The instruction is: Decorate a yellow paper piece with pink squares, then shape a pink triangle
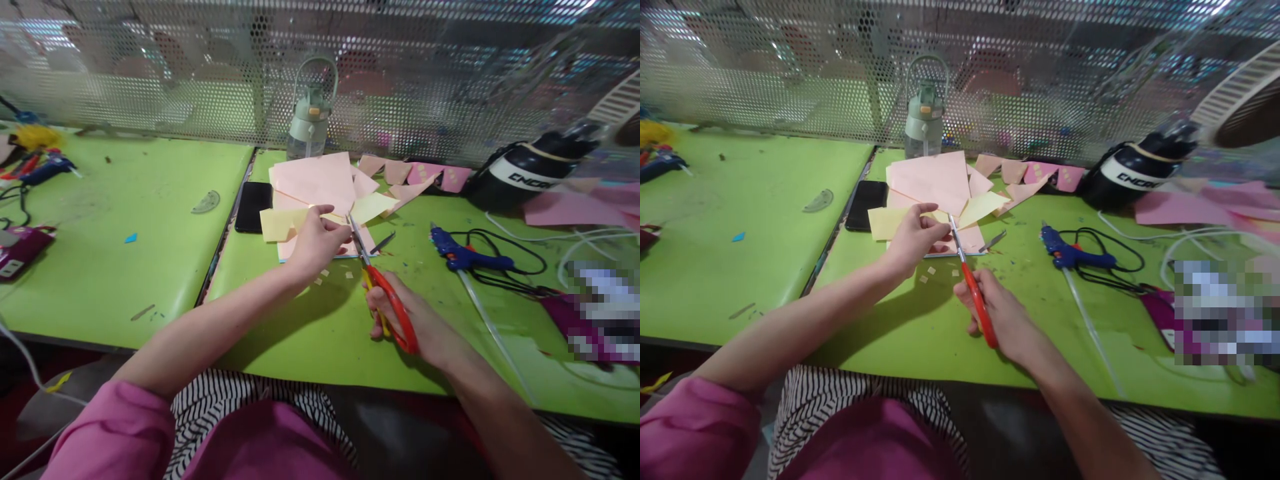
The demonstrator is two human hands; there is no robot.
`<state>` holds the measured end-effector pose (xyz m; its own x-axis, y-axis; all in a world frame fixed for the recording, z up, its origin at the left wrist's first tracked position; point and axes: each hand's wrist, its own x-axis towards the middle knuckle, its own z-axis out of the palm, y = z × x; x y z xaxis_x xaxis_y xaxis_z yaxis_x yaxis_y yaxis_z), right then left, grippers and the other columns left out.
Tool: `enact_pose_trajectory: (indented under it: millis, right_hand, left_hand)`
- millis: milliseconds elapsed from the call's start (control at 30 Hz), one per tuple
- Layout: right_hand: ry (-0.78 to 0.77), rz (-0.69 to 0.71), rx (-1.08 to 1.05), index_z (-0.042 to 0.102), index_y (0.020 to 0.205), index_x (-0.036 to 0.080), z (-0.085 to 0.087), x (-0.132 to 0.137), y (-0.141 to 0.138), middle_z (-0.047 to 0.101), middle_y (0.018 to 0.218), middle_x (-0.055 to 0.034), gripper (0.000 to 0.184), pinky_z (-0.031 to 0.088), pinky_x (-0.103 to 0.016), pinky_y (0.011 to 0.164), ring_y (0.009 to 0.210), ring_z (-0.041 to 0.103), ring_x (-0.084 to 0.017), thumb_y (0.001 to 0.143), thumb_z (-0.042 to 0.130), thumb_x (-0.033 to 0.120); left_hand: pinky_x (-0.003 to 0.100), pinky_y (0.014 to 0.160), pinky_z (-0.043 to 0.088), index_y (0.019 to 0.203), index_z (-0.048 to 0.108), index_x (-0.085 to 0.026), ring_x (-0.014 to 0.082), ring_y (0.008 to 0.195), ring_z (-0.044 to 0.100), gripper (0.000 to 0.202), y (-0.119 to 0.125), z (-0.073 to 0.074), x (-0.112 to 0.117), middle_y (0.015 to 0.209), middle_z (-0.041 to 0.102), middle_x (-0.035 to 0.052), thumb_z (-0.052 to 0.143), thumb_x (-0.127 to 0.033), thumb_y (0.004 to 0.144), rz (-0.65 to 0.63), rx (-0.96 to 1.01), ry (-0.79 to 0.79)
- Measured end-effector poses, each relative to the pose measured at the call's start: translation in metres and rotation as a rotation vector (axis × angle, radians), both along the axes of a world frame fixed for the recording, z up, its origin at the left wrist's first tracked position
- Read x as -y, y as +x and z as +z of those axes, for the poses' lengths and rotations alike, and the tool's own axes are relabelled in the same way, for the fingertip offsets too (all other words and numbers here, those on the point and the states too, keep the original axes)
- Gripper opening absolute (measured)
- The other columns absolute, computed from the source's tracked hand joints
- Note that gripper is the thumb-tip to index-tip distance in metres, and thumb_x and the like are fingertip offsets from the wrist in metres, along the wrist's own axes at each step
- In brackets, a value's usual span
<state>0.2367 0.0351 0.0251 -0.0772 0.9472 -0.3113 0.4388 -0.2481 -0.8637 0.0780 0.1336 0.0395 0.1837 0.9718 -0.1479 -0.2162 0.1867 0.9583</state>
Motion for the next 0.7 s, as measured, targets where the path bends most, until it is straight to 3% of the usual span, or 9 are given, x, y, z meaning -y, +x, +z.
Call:
enact_pose_trajectory:
  millis: [267, 500, 700]
  right_hand:
    - [-0.045, -0.030, -0.039, 0.048, 0.095, 0.026, 0.001, -0.007, -0.001, 0.050, 0.069, 0.0048, 0.050, 0.056, -0.030, 0.046, 0.049, 0.053, -0.011, 0.079, 0.058, 0.071]
    - [-0.092, -0.047, -0.036, 0.052, 0.104, 0.026, -0.008, -0.012, 0.005, 0.050, 0.067, 0.0045, 0.050, 0.056, -0.030, 0.044, 0.049, 0.053, -0.012, 0.078, 0.061, 0.068]
    - [-0.134, -0.057, -0.127, 0.048, 0.099, 0.026, -0.011, -0.011, 0.006, 0.045, 0.064, 0.0073, 0.043, 0.054, -0.028, 0.042, 0.047, 0.048, -0.011, 0.079, 0.064, 0.061]
  left_hand:
    - [0.025, 0.067, 0.054, 0.129, 0.041, -0.012, 0.0136, 0.075, 0.066, 0.050, 0.002, -0.002, -0.005, 0.074, 0.057, -0.0034, 0.062, -0.007, 0.085, -0.007, -0.034, -0.024]
    - [0.025, 0.067, 0.054, 0.129, 0.043, -0.012, 0.0142, 0.076, 0.068, 0.047, 0.004, -0.006, -0.012, 0.077, 0.058, -0.0017, 0.062, -0.008, 0.086, -0.009, -0.088, -0.067]
    - [0.025, 0.067, 0.055, 0.128, 0.045, -0.013, 0.0137, 0.075, 0.069, 0.047, 0.003, -0.009, -0.013, 0.080, 0.060, -0.0005, 0.064, -0.009, 0.086, -0.022, -0.092, -0.069]
